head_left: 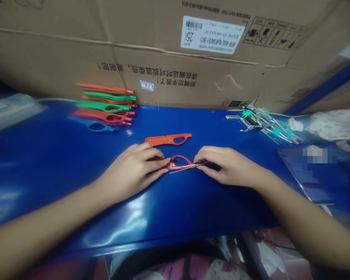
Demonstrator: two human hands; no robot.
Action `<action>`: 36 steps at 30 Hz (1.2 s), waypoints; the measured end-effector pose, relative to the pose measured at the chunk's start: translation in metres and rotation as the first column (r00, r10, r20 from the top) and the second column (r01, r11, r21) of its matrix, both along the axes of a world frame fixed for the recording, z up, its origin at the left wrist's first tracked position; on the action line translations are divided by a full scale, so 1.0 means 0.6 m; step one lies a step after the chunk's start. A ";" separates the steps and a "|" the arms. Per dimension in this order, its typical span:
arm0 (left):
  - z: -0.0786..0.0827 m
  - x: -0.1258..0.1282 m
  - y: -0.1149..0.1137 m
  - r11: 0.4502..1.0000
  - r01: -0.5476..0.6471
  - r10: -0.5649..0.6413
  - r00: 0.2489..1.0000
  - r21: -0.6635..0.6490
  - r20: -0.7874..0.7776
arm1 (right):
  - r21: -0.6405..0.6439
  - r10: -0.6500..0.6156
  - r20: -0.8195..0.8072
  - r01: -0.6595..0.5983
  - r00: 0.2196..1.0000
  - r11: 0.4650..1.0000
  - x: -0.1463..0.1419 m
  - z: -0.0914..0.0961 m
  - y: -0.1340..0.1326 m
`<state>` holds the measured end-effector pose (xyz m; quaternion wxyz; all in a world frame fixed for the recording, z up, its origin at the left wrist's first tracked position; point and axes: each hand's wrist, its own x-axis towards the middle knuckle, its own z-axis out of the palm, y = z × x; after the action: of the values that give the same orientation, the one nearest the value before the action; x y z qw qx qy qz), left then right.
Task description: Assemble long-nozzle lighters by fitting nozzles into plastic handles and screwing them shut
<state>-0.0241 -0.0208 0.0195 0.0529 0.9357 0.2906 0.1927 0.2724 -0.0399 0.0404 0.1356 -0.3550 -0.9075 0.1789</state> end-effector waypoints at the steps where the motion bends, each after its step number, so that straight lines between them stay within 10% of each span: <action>1: -0.001 0.000 0.000 1.000 0.001 -0.001 1.000 -0.008 0.005 | 0.009 0.000 -0.003 0.000 1.000 1.000 0.001 -0.001 0.002; 36: -0.008 0.000 0.005 0.999 0.026 -0.024 0.997 -0.029 0.079 | 0.112 -0.056 -0.061 0.063 0.997 0.992 -0.013 -0.013 0.001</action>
<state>-0.0241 -0.0180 0.0149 0.0807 0.9302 0.2793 0.2240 0.2644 -0.0396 0.0325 0.1871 -0.3682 -0.9010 0.1331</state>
